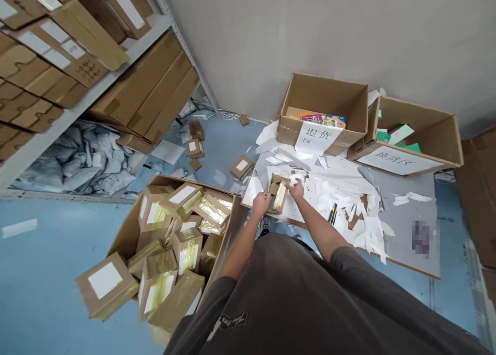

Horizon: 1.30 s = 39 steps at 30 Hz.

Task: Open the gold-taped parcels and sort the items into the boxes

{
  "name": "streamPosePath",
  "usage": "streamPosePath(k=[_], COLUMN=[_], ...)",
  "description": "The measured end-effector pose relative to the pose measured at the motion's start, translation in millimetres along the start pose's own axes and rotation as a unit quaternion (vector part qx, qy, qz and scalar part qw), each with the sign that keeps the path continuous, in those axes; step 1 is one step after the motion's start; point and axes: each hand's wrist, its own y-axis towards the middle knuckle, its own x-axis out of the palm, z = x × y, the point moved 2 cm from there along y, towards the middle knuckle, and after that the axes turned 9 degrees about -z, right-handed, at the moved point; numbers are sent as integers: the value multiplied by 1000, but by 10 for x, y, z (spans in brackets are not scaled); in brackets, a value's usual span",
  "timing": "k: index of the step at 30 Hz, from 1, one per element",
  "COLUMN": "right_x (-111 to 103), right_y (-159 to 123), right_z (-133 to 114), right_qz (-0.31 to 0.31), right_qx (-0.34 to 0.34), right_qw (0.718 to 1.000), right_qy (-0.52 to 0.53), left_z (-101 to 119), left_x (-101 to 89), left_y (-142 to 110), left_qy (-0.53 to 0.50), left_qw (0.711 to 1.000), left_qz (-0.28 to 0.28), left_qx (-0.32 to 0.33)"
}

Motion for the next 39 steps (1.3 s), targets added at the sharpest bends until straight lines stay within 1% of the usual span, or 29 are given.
streamPosePath(k=[2, 3, 4, 6, 8, 10, 11, 13, 16, 18, 20, 23, 25, 27, 30, 33, 36, 39], right_x=[-17, -12, 15, 140, 309, 426, 442, 381, 141, 0, -48, 42, 139, 200, 199, 153, 129, 137], right_y=[-133, -221, -315, -498, -645, -734, -758, -780, -810, -852, -905, -962, -975, -970, -944, -916, -900, -910], right_z=[53, 69, 69, 28, -44, -103, -113, -75, 120, 292, 441, 565, 593, 607, 634, 674, 706, 723], right_qz=[10, 13, 12, -13, -41, -48, -45, -45, -70, -105, -144, -182, -184, -164, -118, -101, -115, -138], right_qx=[20, 20, 9, -16, -24, -24, -24, -29, -23, 11, 56, 101, 109, 102, 83, 81, 90, 111], right_qw=[1000, 1000, 1000, 1000, 999, 998, 998, 993, 976, 964, 954, 947, 949, 959, 978, 983, 981, 973], right_qy=[-1, 1, 2, 0, -2, 15, 36, 101, 204, 244, 257, 245, 232, 206, 151, 127, 130, 145], left_z=[-151, -224, -288, -362, -360, -316, -291, -248, -201, -170, -140, -99, -82, -88, -144, -219, -236, -189], left_x=[-102, -147, -183, -202, -134, -7, 57, 155, 198, 183, 153, 99, 67, 38, -1, -15, 15, 76], left_y=[109, 162, 208, 271, 289, 275, 263, 240, 223, 218, 208, 181, 159, 140, 123, 114, 88, 28], left_qy=[-33, -46, -49, -34, -12, 7, 16, 43, 83, 103, 119, 142, 160, 176, 179, 163, 156, 163], left_qw=[999, 998, 998, 999, 998, 994, 992, 989, 986, 982, 978, 971, 965, 957, 950, 950, 950, 950], left_qz=[-29, -29, -16, 24, 40, 17, 5, -1, 15, 6, -15, -47, -75, -105, -135, -149, -154, -149], left_qx=[-5, -15, -20, 1, 56, 110, 126, 141, 146, 161, 173, 185, 196, 206, 218, 220, 221, 221])
